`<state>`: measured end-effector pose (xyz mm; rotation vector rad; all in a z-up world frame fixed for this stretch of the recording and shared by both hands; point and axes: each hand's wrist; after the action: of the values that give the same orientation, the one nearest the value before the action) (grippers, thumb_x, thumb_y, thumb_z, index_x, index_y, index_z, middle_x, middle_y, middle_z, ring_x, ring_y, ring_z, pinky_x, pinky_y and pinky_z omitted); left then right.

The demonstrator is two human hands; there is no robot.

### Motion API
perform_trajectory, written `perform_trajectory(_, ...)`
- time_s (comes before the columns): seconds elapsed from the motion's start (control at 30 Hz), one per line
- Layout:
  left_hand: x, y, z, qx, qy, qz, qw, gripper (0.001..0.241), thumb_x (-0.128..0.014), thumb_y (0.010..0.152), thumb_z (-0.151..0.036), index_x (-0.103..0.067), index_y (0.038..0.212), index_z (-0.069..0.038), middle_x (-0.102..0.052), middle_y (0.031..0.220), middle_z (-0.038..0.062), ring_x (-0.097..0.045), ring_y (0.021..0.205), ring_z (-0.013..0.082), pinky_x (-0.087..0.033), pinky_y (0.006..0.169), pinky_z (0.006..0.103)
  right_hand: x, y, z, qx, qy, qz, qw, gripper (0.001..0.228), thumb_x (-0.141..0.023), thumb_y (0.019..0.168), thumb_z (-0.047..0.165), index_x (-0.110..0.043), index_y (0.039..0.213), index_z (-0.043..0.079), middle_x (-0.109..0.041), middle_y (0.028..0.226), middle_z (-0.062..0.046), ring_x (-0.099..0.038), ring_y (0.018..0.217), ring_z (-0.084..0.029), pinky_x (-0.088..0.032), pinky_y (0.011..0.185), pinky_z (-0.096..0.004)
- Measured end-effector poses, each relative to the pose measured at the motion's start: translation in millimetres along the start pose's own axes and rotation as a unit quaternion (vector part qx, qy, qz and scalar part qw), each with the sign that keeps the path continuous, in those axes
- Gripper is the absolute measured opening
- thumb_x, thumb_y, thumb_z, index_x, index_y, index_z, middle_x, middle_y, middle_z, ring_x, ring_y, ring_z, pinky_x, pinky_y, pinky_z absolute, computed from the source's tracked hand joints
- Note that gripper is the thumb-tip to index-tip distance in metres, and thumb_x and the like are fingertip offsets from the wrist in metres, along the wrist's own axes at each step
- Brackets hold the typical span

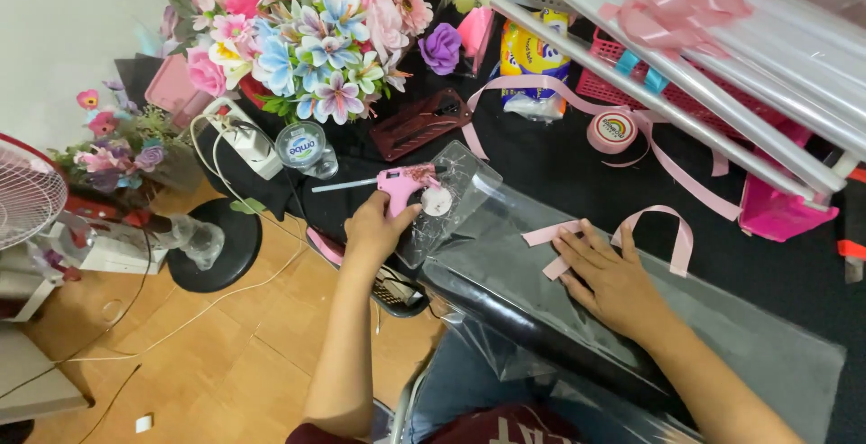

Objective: The person wraps a plastic sleeve around a long tube using pink ribbon and a glue gun, then tapes the edge of the plastic.

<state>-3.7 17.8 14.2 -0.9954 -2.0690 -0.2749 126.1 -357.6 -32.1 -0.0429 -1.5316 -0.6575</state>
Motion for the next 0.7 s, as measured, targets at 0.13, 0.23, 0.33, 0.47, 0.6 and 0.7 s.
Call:
perform_trajectory(0.13, -2, 4, 7, -0.02, -0.196, -0.05, 0.979, 0.049, -0.085, 0.081, -0.035, -0.065, 0.114, -0.003, -0.074, 0.088, 0.018, -0.075, 0.076, 0.0297, -0.055, 0.075, 0.0399, -3, -1, -2, -0.002, 0.005, -0.001, 1.0, 0.053, -0.048, 0.099, 0.047, -0.052, 0.148, 0.027, -0.047, 0.157, 0.006, -0.026, 0.156, -0.018, 0.008, 0.129, -0.052)
perform_trajectory(0.23, 14, -28, -30, -0.028, -0.476, 0.02, 0.879, 0.032, -0.076, 0.087, -0.005, -0.052, 0.105, 0.004, -0.073, 0.093, 0.024, -0.076, 0.071, 0.021, -0.058, 0.051, 0.0178, 1, 0, 0, -0.014, 0.015, 0.018, 1.0, 0.052, -0.049, 0.099, 0.047, -0.054, 0.146, 0.026, -0.049, 0.156, 0.006, -0.026, 0.156, -0.018, 0.011, 0.128, -0.053)
perform_trajectory(0.33, 15, -43, -36, -0.014, -0.545, 0.071, 0.835, 0.028, -0.077, 0.086, 0.0, -0.052, 0.098, 0.007, -0.068, 0.071, 0.019, -0.073, 0.055, 0.0241, -0.062, 0.048, 0.0285, 3, 1, 2, -0.019, 0.011, 0.019, 1.0, 0.053, -0.05, 0.099, 0.048, -0.053, 0.147, 0.027, -0.048, 0.157, 0.007, -0.027, 0.156, -0.017, 0.011, 0.128, -0.052)
perform_trajectory(0.47, 17, -70, -59, -0.028, -0.523, 0.144, 0.84, 0.032, -0.078, 0.083, 0.0, -0.047, 0.093, 0.004, -0.064, 0.06, 0.02, -0.069, 0.046, 0.0221, -0.057, 0.041, 0.0253, 2, 1, 1, -0.015, 0.01, 0.008, 1.0, 0.053, -0.051, 0.099, 0.046, -0.053, 0.148, 0.026, -0.048, 0.157, 0.005, -0.029, 0.155, -0.019, 0.008, 0.127, -0.054)
perform_trajectory(0.6, -1, -78, -67, -0.064, -0.387, 0.181, 0.902, 0.031, -0.081, 0.081, -0.003, -0.054, 0.094, 0.004, -0.065, 0.061, 0.016, -0.065, 0.046, 0.0158, -0.055, 0.041, 0.0229, 6, 3, 4, -0.018, 0.016, 0.006, 1.0, 0.053, -0.051, 0.1, 0.045, -0.051, 0.15, 0.025, -0.047, 0.158, 0.005, -0.03, 0.154, -0.019, 0.007, 0.127, -0.055)
perform_trajectory(0.7, -1, -87, -88, -0.128, -0.263, 0.181, 0.939, 0.032, -0.083, 0.081, -0.011, -0.059, 0.097, 0.004, -0.067, 0.069, 0.021, -0.067, 0.06, 0.0236, -0.056, 0.052, 0.034, 6, 3, 5, -0.017, 0.018, 0.0, 1.0, 0.053, -0.052, 0.1, 0.044, -0.052, 0.149, 0.025, -0.048, 0.158, 0.004, -0.031, 0.153, -0.019, 0.007, 0.127, -0.055)
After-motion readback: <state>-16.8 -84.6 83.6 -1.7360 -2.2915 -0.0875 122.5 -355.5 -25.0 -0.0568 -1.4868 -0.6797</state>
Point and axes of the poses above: each hand's wrist, its own y-axis towards the middle knuckle, its own x-axis out of the back of the hand, z = x × y
